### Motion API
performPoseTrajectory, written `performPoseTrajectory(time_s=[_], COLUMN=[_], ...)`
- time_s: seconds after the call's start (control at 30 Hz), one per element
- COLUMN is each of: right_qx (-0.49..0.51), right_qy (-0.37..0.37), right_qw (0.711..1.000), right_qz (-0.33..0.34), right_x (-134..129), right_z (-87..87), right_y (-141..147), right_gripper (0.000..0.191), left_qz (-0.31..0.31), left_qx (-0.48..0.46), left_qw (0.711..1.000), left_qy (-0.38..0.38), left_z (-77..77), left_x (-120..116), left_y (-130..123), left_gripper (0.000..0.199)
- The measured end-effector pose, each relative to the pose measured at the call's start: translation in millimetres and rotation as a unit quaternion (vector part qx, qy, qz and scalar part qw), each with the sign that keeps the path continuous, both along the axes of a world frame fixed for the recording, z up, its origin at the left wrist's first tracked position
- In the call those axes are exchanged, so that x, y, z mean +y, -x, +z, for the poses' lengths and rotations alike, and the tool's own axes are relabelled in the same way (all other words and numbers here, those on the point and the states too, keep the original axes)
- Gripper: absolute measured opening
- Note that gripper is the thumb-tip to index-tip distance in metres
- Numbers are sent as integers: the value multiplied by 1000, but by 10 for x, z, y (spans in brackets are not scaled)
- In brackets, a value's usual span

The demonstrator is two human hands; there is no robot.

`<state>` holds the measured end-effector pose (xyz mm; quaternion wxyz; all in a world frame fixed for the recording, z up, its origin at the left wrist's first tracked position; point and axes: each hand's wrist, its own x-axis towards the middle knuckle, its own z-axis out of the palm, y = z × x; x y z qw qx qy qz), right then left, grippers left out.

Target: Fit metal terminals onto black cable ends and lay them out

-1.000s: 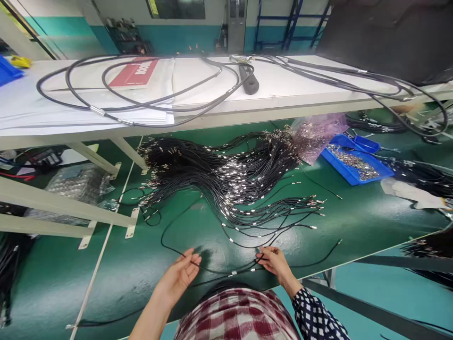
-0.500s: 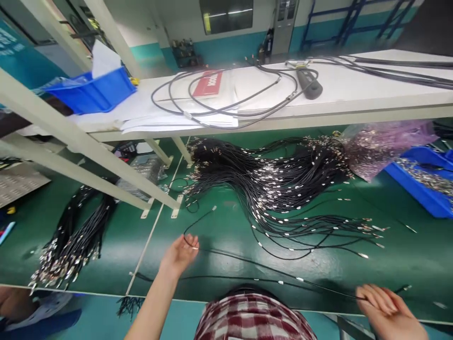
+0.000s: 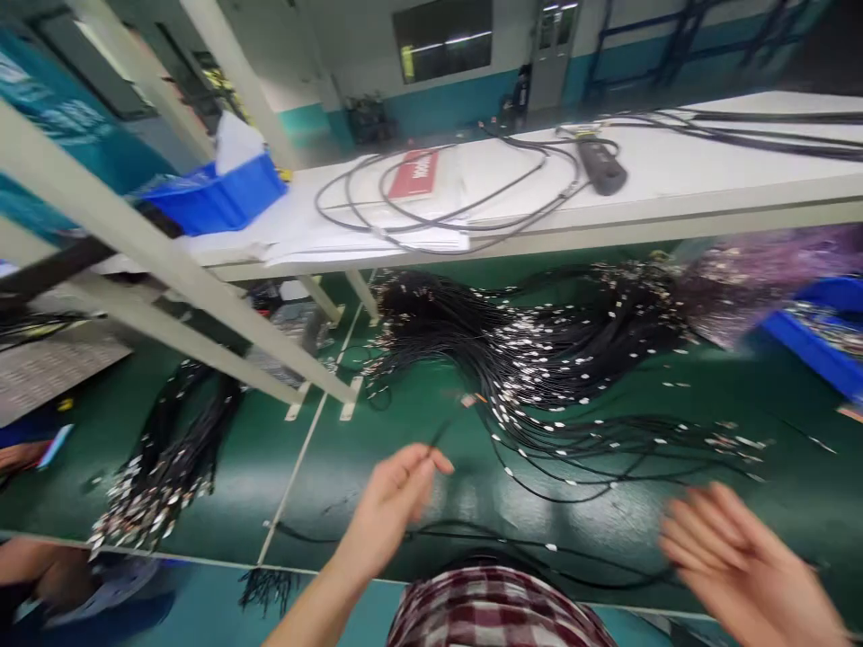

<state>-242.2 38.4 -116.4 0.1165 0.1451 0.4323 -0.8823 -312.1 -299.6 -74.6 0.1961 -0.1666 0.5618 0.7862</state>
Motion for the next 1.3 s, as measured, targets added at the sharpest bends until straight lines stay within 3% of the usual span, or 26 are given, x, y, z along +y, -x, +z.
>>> performPoseTrajectory(time_s=[0.03,0.13,0.23,0.33,0.47,0.63,0.8,1.0,1.3], right_qx=[10,91,134,161,166,163,173,113,131], right_qy=[12,-8,-98,-175,-229,-240,-189,-82,-117], right_qw=[999,995,986,971,958,945,953,970,959], right_qz=[-30,27,20,0,45,149,163,200,221], right_x=[-152,-574,-759,-761,-778,-894,-934,-989,-986], right_z=[106,399,574,655,727,832,852,782,813], right_y=[7,193,410,473,443,455,531,593,636], right_gripper=[44,35,27,29,35,38,42,40,41], left_qz=[-92,-256,-299,-320,-310,-226,-198,-176,-147], left_qx=[16,54,56,46,56,132,130,129,97], left_qw=[995,962,948,939,940,960,970,974,984], left_qy=[21,75,92,114,130,101,56,53,20], left_z=[77,208,229,247,354,466,444,420,386], left_x=[158,457,526,501,525,670,712,704,707], left_y=[-101,-306,-353,-346,-355,-340,-322,-336,-371], left_gripper=[26,36,40,42,34,23,20,22,26])
